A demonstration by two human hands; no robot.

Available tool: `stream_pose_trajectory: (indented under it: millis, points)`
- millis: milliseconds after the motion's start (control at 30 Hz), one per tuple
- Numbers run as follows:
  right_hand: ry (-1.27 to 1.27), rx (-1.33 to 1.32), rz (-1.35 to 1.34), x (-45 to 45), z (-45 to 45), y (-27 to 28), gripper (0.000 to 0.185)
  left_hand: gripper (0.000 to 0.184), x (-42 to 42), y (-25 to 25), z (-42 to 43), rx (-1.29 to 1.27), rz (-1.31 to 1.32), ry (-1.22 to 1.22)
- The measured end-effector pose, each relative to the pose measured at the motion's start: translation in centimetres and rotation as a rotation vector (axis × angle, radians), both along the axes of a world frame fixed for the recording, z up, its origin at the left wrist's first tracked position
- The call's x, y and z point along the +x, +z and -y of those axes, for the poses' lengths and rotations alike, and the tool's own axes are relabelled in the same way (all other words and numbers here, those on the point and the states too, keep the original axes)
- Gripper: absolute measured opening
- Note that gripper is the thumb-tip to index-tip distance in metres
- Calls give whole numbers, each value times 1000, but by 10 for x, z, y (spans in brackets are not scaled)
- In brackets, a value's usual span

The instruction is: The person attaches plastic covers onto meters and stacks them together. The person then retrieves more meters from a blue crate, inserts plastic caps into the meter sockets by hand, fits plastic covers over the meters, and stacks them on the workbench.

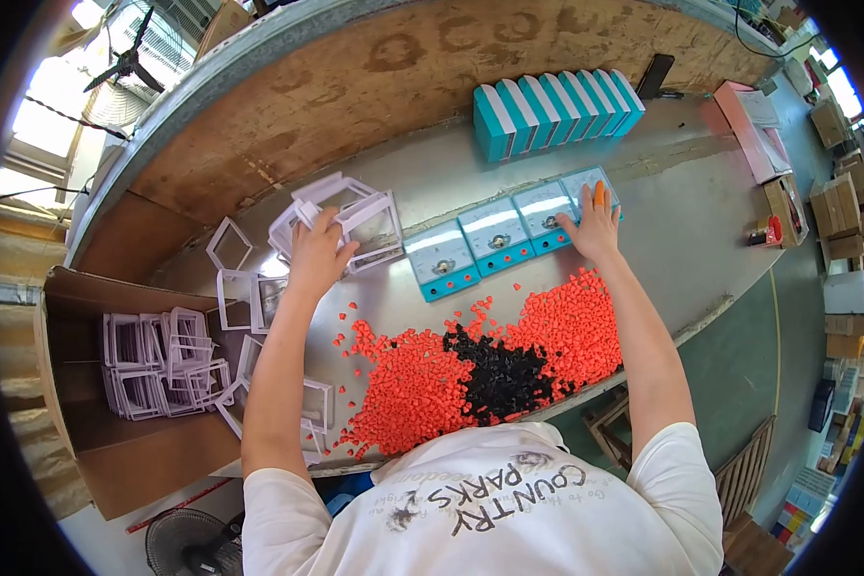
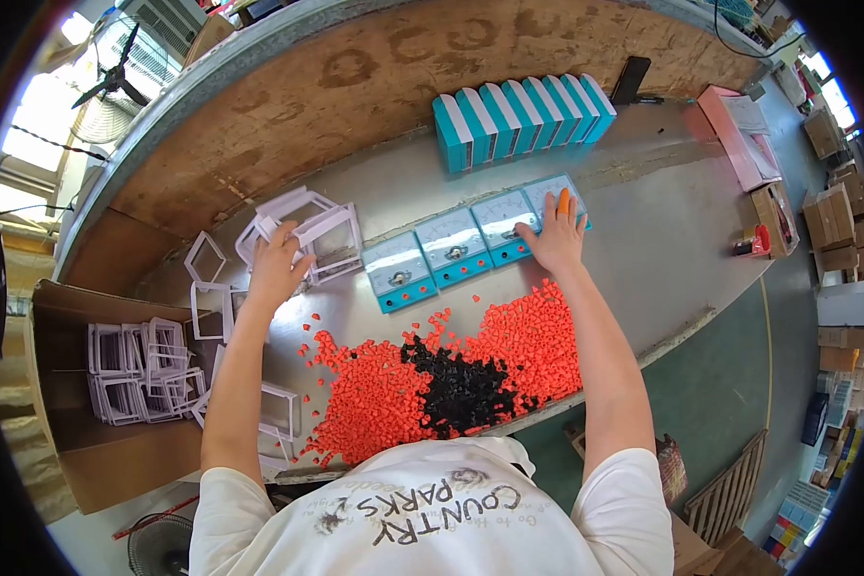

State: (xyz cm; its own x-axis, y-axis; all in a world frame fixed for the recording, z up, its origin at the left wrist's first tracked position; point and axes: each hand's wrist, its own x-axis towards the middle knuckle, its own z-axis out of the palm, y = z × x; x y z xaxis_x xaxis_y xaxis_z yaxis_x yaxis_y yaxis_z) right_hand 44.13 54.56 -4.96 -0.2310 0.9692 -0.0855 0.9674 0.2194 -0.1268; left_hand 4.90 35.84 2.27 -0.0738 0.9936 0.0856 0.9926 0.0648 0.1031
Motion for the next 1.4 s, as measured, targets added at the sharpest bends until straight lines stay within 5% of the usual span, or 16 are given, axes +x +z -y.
stream_pose_trajectory:
  millis: [167,267,400,633,700,800,933,1100,1333,1400]
  points:
    - [81,-91,55,-32,45,17,85,27,29,4,-16,226,6,-146]
    - [135,-111,28,-45,58,21,82,30,32,-9,-21,40,1,-266]
    - [161,-108,-45,-47,63,16,78,24,18,-18,-13,-146,55,-138]
    - [143,-109,23,-56,72,19,79,10,33,-17,-39,46,-96,-149]
    - [152,14,39,-59,73,22,66,9,42,-18,-52,87,-18,-157]
    - [349,245,-368,-75,57,19,23,7,55,-27,-60,123,92,-169]
    - [487,229,-503,-127,26,19,15,16,62,-36,-66,47,151,-28]
    - [591,308,-240,-163,6,-9,8,20,52,-58,-71,55,269,93]
    - [615,335,-383,-103,32,55,4,15,50,-90,-79,-99,294,80]
    - [497,278,-341,-75,44,78,7,12,58,-73,-79,105,357,148]
